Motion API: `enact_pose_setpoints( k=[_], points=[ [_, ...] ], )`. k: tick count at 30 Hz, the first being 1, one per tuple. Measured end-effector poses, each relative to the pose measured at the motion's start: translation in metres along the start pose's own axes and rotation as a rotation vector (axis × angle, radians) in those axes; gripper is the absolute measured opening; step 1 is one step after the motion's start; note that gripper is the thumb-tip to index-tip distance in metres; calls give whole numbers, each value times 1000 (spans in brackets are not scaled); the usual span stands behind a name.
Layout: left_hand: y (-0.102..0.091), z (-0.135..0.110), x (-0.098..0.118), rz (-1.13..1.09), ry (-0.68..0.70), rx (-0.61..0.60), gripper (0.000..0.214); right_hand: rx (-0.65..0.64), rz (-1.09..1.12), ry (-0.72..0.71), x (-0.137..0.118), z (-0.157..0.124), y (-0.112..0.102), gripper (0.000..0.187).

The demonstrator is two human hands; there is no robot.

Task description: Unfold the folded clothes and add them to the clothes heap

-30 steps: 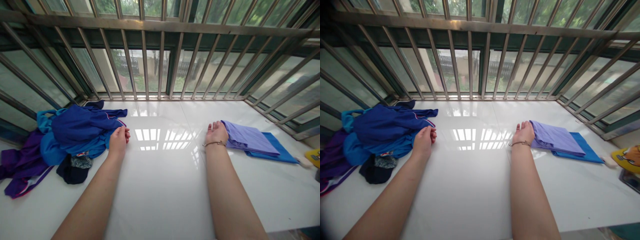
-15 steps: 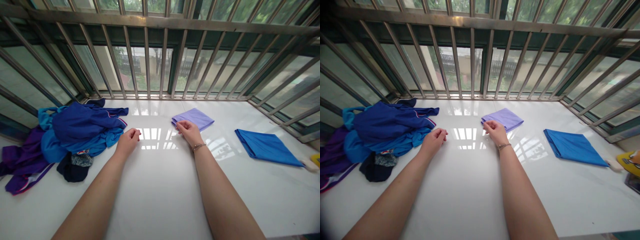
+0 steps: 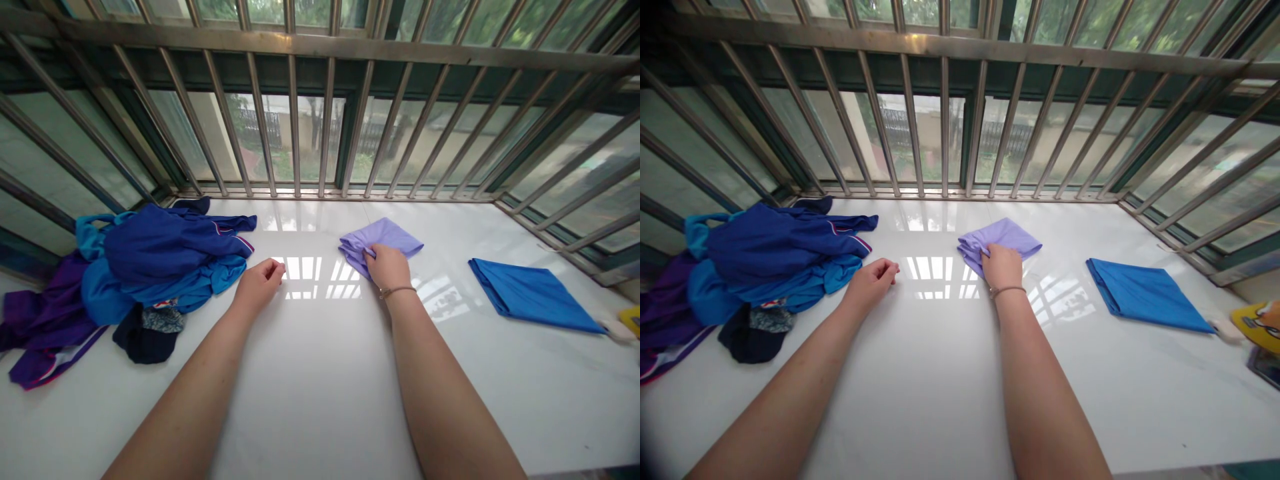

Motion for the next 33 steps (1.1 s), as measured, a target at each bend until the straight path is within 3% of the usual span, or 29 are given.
enact_pose_setpoints(
  k=[2, 4, 8, 10, 12, 15, 19, 21, 23, 26, 30, 33],
  points=[
    [3, -2, 3, -8, 26, -50, 35, -101, 73, -29, -9, -5, -2, 39],
    [6, -4, 6, -69, 107, -97, 35, -300, 286, -32, -18, -11, 1, 47],
    [8, -4, 9, -114, 310, -139, 77, -683, 826, 125, -29, -25, 13, 58],
    [9, -4, 8, -47, 355, -188, 73, -781, 981, 195, -31, -28, 16, 56],
    [10, -4, 7, 14, 390, -251, 51, -816, 1083, 239, -29, -29, 16, 54],
    [10, -5, 8, 25, 416, -287, 17, -677, 1209, 268, -21, -21, 13, 48],
    [9, -4, 12, -218, 315, -225, 28, -312, 1329, 331, 8, 5, 7, 42],
    [8, -2, 10, -486, 138, -98, 38, -106, 1338, 408, 30, 20, 4, 44],
    [6, 2, 4, -760, -62, 110, 47, 139, 1329, 503, 52, 32, 0, 43],
    [5, 9, -9, -926, -272, 362, 51, 393, 1310, 591, 69, 38, -2, 39],
    [3, 13, -20, -768, -391, 501, 42, 409, 1188, 529, 55, 29, 3, 50],
    [2, 8, -14, -575, -164, 424, 49, 256, 875, 284, 29, 18, 7, 56]
  ],
)
Point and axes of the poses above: each hand's wrist, its own z-axis towards the middle knuckle, its own y-axis out of the palm, x = y × z, the point moved 1 cm from there along z, towards the middle knuckle, and after that the axes turned 8 degrees about y, right-handed, at the moved point
